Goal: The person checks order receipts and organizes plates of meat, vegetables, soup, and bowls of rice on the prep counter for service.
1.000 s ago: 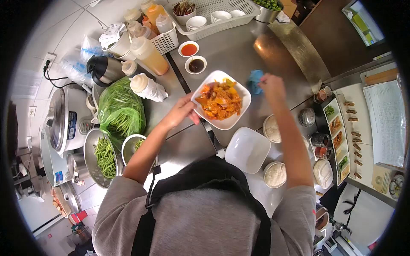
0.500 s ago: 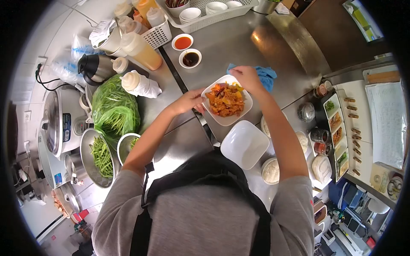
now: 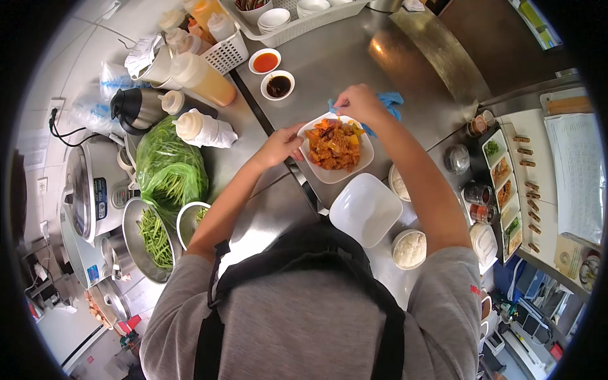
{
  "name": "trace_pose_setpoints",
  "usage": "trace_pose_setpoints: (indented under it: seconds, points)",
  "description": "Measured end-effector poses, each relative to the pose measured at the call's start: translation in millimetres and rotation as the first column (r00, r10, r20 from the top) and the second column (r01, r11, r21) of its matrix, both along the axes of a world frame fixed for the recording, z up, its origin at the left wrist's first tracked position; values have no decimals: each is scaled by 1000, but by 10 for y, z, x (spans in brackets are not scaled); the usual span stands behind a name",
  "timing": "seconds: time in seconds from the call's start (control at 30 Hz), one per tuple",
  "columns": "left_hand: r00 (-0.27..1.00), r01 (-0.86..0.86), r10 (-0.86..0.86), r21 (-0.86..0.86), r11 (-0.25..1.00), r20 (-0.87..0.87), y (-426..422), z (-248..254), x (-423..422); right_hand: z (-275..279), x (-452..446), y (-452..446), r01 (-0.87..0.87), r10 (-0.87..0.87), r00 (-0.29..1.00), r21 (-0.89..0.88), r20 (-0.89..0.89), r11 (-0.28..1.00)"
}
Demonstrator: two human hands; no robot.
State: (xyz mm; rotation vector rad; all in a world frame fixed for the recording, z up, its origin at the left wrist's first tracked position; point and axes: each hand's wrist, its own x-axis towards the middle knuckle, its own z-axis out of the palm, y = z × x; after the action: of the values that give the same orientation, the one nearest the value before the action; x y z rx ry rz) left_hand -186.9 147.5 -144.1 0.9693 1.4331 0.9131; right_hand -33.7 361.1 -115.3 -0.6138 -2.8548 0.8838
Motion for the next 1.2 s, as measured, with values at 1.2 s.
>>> trace_pose_setpoints:
  seconds: [1.2]
  points:
    - [860,-458,458,-54,887,226,-367,-109,601,-28,934,-48,564,-568,809,-478,152,674]
